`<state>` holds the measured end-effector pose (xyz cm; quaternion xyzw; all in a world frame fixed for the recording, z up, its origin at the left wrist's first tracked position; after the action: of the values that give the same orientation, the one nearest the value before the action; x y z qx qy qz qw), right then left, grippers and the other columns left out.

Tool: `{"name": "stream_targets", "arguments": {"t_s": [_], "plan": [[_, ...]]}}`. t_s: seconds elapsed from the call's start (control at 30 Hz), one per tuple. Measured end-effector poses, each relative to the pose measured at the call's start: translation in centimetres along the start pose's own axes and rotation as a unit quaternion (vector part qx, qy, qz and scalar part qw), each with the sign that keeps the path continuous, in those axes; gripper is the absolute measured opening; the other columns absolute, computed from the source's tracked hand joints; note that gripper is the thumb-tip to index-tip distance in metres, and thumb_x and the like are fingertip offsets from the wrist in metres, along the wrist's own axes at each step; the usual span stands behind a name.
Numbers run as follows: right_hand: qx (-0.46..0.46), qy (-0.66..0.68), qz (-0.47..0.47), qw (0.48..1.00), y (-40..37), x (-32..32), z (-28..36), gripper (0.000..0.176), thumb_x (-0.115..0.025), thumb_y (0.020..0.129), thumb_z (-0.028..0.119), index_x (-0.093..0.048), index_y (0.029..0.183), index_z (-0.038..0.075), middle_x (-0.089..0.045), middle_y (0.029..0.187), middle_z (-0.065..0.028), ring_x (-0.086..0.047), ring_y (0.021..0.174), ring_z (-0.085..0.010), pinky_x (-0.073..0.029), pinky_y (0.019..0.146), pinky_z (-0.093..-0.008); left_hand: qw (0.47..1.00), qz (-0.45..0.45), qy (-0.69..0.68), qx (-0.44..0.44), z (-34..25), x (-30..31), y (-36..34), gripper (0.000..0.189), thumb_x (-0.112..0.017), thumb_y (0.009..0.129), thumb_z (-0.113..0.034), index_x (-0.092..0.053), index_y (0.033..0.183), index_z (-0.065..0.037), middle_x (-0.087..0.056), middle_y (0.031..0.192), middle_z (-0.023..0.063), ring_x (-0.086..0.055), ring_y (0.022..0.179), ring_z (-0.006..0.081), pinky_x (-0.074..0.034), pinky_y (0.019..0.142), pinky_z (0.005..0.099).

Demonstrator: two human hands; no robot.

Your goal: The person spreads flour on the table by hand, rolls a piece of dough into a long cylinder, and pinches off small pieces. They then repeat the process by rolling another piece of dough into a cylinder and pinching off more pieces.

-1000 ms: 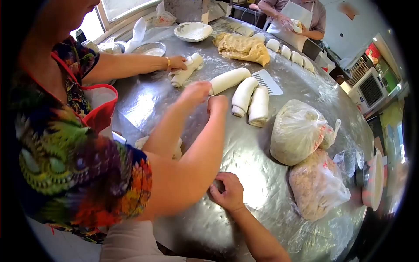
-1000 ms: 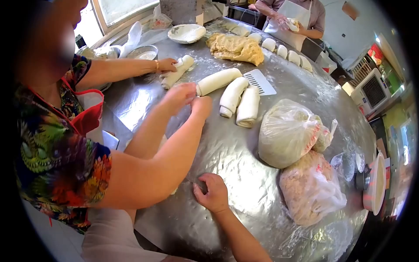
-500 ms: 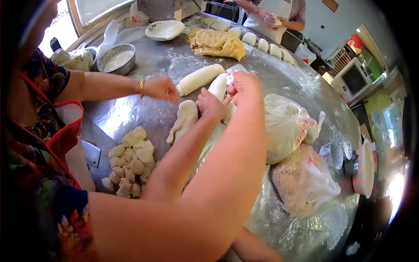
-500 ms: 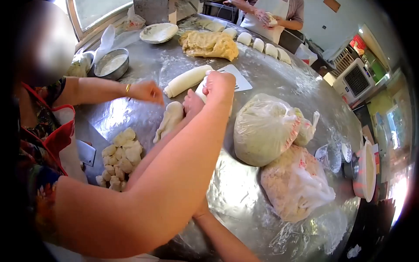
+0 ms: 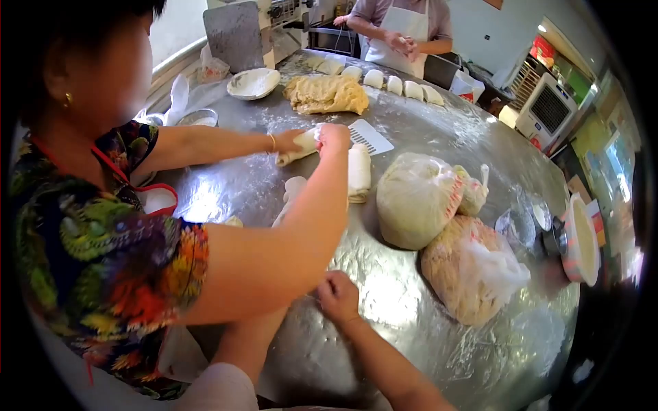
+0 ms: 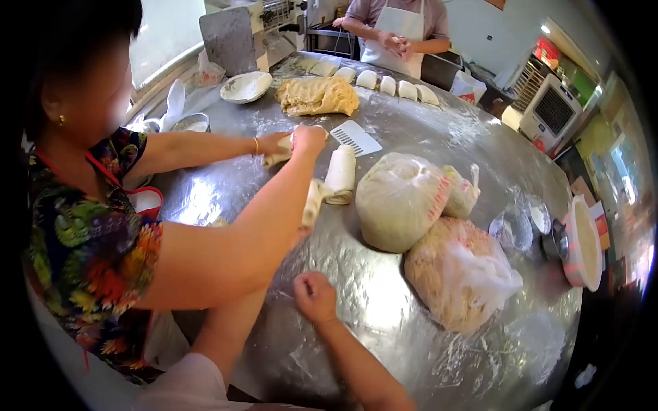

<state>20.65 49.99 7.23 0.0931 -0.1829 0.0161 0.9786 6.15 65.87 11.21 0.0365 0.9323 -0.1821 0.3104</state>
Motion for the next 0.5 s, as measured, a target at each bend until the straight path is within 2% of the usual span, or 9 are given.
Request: {"name": "stream_targets", "arguments": {"t_s": [0.03,0.07,0.13,0.2,0.3,0.37,0.4,0.43,0.5], "plan": [[-0.02,0.038,-0.066,0.997,-0.5,0.1,-2.0,0.013,-0.068,0.089,0.019,-0.067,0.089,0.006,-0.065,0.083,-0.0132,-0.064,0.075,-0.0311,-0.052,0.069,-0.038,0.998,0.039,-0.033,0.04,2.3,-0.8,-2.8,0.036,-0.061,0.098,-0.022,-0.054,0.125,0.001,-0.064,0.113,0.0106,-0.063,0.102,0.0208,-0.052,0.089,0.0364],[-0.041,0.053,-0.056,0.996,-1.1,0.7,-2.2,0.014,-0.065,0.09,0.019,-0.066,0.09,0.005,-0.065,0.084,-0.0147,-0.064,0.077,-0.0323,-0.052,0.07,-0.0387,0.994,0.066,-0.056,0.067,5.3,-2.2,-5.8,0.033,-0.059,0.1,-0.021,-0.056,0.124,0.001,-0.065,0.111,0.0097,-0.064,0.101,0.0197,-0.053,0.088,0.0359],[-0.045,0.003,0.026,0.999,-4.4,1.7,-5.0,0.02,-0.062,0.092,0.02,-0.067,0.102,0.004,-0.067,0.096,-0.0191,-0.066,0.092,-0.0334,-0.052,0.081,-0.0401,0.995,0.047,-0.062,0.06,11.5,-4.9,-10.6,0.029,-0.057,0.102,-0.019,-0.058,0.123,0.0,-0.067,0.109,0.008,-0.066,0.098,0.0175,-0.054,0.085,0.0349],[-0.041,-0.027,0.066,0.997,-10.1,2.9,-5.0,0.023,-0.064,0.091,0.017,-0.065,0.109,0.004,-0.066,0.105,-0.0161,-0.063,0.101,-0.0289,-0.049,0.09,-0.04,0.999,0.0,-0.036,0.022,16.2,-8.6,-15.2,0.027,-0.058,0.102,-0.022,-0.062,0.117,-0.001,-0.068,0.108,0.0074,-0.066,0.096,0.0179,-0.054,0.084,0.0355],[-0.015,-0.045,0.113,0.992,-17.9,5.9,-3.2,0.029,-0.068,0.089,0.013,-0.064,0.116,0.003,-0.066,0.114,-0.0127,-0.06,0.11,-0.0236,-0.047,0.097,-0.0398,0.965,0.122,0.177,0.152,16.3,-16.5,-23.2,0.032,-0.061,0.1,-0.028,-0.064,0.116,-0.001,-0.07,0.102,0.0114,-0.067,0.092,0.0196,-0.054,0.082,0.0369],[0.047,-0.016,0.129,0.99,-20.5,9.9,1.1,0.031,-0.07,0.087,0.01,-0.064,0.117,0.003,-0.066,0.113,-0.0116,-0.061,0.108,-0.0221,-0.048,0.095,-0.0393,0.845,0.273,0.438,0.14,16.4,-18.3,-24.3,0.039,-0.064,0.097,-0.032,-0.062,0.12,-0.001,-0.068,0.108,0.0152,-0.066,0.094,0.0218,-0.053,0.082,0.037],[0.0,0.05,0.177,0.983,-22.0,11.3,-0.2,0.034,-0.071,0.086,0.007,-0.065,0.119,0.002,-0.069,0.106,-0.0088,-0.064,0.1,-0.0193,-0.052,0.087,-0.0359,0.75,0.338,0.554,0.128,16.7,-18.6,-24.6,0.043,-0.065,0.095,-0.034,-0.061,0.123,-0.001,-0.067,0.111,0.0171,-0.066,0.096,0.023,-0.053,0.082,0.037],[-0.153,0.078,0.208,0.963,-22.1,13.1,0.7,0.027,-0.068,0.088,0.005,-0.067,0.115,0.003,-0.07,0.099,-0.007,-0.066,0.092,-0.0168,-0.053,0.078,-0.0321,0.717,0.306,0.619,0.098,17.6,-18.5,-24.1,0.051,-0.07,0.09,-0.038,-0.059,0.125,-0.003,-0.063,0.121,0.0164,-0.064,0.104,0.0325,-0.053,0.077,0.0449],[-0.13,-0.002,0.181,0.975,-21.8,17.1,3.7,0.018,-0.068,0.087,0.004,-0.068,0.104,0.003,-0.07,0.1,-0.012,-0.069,0.088,-0.0211,-0.054,0.076,-0.0316,0.651,0.195,0.701,-0.215,17.4,-18.3,-24.3,0.075,-0.077,0.081,-0.043,-0.051,0.139,-0.003,-0.054,0.138,0.0173,-0.055,0.121,0.0326,-0.045,0.1,0.0459]]}}
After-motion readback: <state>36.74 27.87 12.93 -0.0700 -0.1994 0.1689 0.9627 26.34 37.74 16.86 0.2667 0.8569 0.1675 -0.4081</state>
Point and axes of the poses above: each hand's wrist, its own y-axis towards the middle knuckle, its own x-axis out of the back of the hand, z = x × y, the point moved 5 cm from there along y, towards the middle knuckle
